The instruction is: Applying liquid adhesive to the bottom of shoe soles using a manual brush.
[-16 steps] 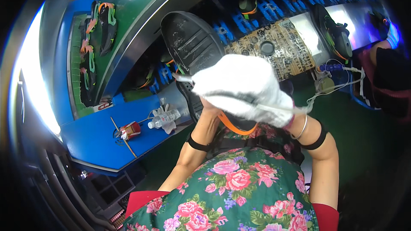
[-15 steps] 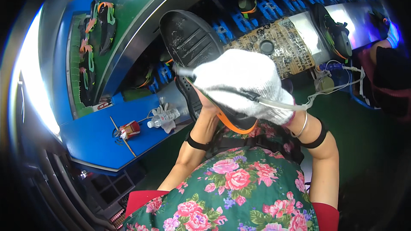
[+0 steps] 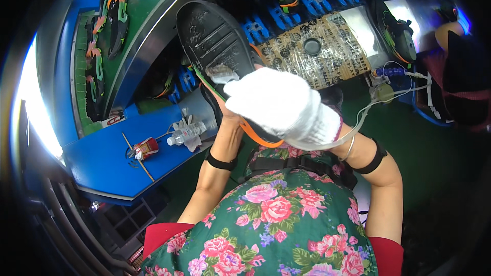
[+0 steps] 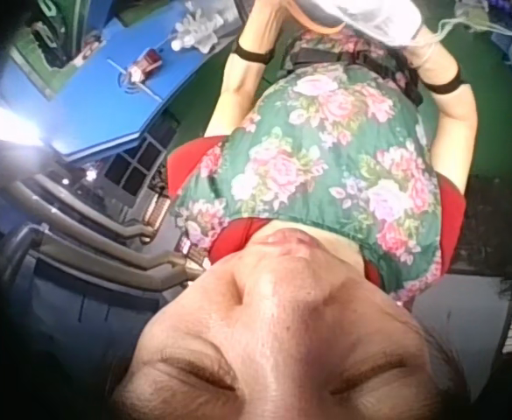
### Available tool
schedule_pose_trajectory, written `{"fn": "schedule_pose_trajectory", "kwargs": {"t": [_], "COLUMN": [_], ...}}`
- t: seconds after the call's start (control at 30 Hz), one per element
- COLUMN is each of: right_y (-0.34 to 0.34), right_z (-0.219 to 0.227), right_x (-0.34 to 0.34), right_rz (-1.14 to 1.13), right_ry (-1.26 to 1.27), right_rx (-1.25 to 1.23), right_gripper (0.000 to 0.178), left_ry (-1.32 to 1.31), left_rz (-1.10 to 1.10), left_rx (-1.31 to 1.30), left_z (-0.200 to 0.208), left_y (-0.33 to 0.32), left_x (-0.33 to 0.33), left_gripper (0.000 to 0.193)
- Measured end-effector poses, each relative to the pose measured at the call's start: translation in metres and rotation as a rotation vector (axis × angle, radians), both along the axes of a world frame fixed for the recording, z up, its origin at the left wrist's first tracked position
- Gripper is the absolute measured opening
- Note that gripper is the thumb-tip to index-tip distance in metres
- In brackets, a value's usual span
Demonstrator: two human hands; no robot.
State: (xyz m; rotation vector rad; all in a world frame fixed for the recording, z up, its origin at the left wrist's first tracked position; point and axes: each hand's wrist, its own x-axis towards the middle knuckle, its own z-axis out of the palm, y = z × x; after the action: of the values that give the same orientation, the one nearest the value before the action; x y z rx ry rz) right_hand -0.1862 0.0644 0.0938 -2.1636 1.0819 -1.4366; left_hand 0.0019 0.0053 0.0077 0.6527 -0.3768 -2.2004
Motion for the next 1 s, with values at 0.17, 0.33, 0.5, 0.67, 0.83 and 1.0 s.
{"fn": "schedule_pose_trajectory", "kwargs": {"t": [0.17,0.33,0.5,0.67,0.83,1.0], "right_y": [0.008,0.017,0.022,0.025,0.028,0.031], "right_z": [-0.007,-0.019,-0.004,-0.003,0.001,-0.002], "right_x": [0.001,0.011,0.006,0.003,0.005,0.005], "right_rz": [0.058,0.014,0.058,-0.016,0.064,-0.020], "right_ry": [-0.147,-0.115,-0.234,0.036,-0.218,-0.155], "right_rx": [0.083,0.074,0.145,0.002,0.165,0.141], "right_gripper": [0.031,0.033,0.032,0.031,0.024,0.024], "left_ry": [0.362,0.371,0.396,0.299,0.363,0.428], "left_rz": [-0.182,-0.253,-0.265,-0.192,-0.147,-0.202], "left_rx": [-0.070,-0.104,-0.141,-0.160,-0.290,-0.334], "left_z": [-0.001,0.006,-0.001,0.009,0.016,0.012], "left_y": [-0.007,-0.014,-0.024,-0.025,-0.031,-0.040], "left_x": [-0.001,-0.005,0.005,0.003,-0.001,0.003], "left_gripper": [0.128,0.112,0.110,0.116,0.112,0.099]}}
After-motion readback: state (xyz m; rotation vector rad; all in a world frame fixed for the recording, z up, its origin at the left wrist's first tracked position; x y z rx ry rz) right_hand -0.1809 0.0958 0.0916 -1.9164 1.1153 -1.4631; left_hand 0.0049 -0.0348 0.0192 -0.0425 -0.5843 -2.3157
